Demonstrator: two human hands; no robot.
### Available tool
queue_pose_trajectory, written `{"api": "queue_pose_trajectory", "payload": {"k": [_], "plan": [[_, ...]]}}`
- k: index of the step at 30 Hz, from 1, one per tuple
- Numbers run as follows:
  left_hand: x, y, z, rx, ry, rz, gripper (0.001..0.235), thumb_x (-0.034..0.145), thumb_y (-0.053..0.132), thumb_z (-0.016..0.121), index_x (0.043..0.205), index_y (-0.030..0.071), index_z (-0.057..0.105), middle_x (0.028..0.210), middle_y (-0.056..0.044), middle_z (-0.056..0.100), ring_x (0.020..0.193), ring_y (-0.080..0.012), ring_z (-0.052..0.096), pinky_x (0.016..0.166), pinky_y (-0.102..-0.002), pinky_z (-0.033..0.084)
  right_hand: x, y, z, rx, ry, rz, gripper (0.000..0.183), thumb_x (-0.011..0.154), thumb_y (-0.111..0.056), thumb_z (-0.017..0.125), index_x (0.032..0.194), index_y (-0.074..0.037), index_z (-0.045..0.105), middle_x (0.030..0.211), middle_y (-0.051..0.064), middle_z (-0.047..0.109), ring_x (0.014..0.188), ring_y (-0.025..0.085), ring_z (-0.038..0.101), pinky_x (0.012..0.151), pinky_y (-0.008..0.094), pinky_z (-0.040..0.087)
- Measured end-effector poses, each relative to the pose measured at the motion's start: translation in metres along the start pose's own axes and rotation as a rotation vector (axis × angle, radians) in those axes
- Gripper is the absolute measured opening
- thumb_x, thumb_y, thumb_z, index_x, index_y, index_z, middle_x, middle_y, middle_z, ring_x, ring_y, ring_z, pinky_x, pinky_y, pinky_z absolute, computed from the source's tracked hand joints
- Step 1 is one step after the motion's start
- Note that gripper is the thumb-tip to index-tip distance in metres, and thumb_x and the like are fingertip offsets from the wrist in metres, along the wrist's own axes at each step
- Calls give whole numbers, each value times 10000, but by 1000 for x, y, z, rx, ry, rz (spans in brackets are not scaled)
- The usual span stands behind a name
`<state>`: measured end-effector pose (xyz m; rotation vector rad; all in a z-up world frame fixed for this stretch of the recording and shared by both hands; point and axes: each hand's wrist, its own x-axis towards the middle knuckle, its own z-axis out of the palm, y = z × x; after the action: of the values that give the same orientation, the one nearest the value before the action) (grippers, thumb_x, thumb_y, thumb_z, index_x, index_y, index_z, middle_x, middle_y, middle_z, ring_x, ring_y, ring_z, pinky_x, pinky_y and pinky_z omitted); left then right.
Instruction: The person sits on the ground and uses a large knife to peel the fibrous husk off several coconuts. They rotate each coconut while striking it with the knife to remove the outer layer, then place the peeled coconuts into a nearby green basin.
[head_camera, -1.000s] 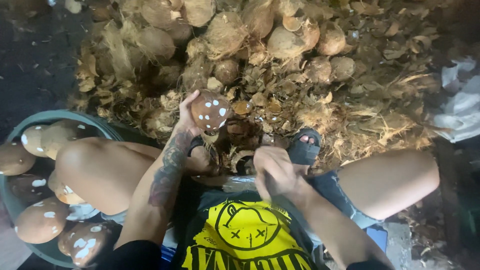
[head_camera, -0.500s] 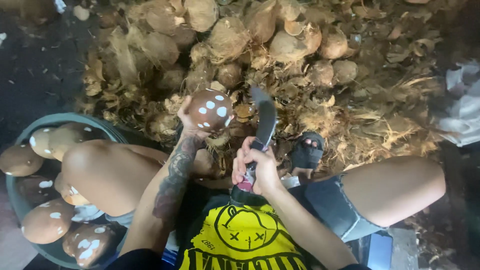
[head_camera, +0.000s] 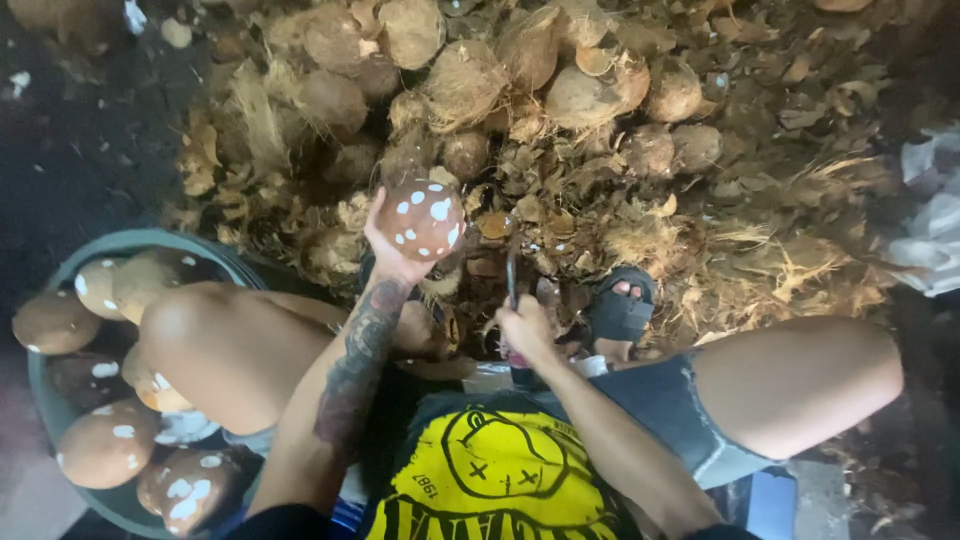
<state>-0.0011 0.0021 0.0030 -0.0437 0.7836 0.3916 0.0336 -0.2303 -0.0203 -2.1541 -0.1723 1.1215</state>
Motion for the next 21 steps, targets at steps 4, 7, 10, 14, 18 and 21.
{"api": "queue_pose_trajectory", "payload": {"k": [4, 7, 10, 14, 18, 21], "plan": [[7, 2, -7, 13, 5, -26, 651, 710, 547, 844, 1198, 132, 728, 1246, -142, 714, 1178, -402, 673, 1005, -605, 567, -12, -5, -11, -25, 175, -471, 86, 748, -131, 653, 814, -75, 654, 641, 164, 653, 706, 380, 679, 658, 431, 495], [18, -1, -19, 81, 33, 2, 722, 702, 574, 843, 1258, 131, 714, 1334, -134, 678, 1273, -415, 617, 1091, -627, 502, -10, -4, -9, 64, 247, -1052, 127, 702, -41, 643, 761, -129, 573, 498, 76, 533, 455, 311, 581, 481, 340, 469], [44, 2, -46, 134, 28, -6, 702, 715, 574, 829, 1255, 136, 728, 1325, -128, 696, 1253, -406, 633, 1079, -623, 516, -16, -18, -11, -152, 73, -852, 264, 778, -124, 662, 1032, -75, 615, 760, 163, 638, 736, 399, 641, 666, 465, 527], [-5, -1, -9, 105, -52, -110, 583, 735, 500, 824, 1138, 86, 748, 1150, -190, 748, 1072, -429, 718, 910, -626, 609, 10, 6, -7, 86, -66, 66, 189, 675, -243, 622, 784, -120, 716, 520, 109, 666, 545, 336, 737, 630, 462, 579], [18, 7, -24, 89, -57, -96, 584, 737, 488, 836, 1150, 84, 754, 1159, -184, 759, 1069, -437, 725, 913, -646, 609, -25, -6, -12, 5, -30, -68, 79, 775, -164, 620, 803, -98, 653, 512, 87, 636, 548, 274, 735, 608, 364, 539], [1, -1, -11, 44, -85, -108, 613, 749, 480, 826, 1157, 32, 734, 1154, -232, 746, 1075, -457, 716, 940, -642, 608, -22, 8, -14, -85, 204, -839, 466, 729, -122, 719, 1147, 71, 648, 648, 310, 625, 626, 511, 687, 515, 524, 470]]}}
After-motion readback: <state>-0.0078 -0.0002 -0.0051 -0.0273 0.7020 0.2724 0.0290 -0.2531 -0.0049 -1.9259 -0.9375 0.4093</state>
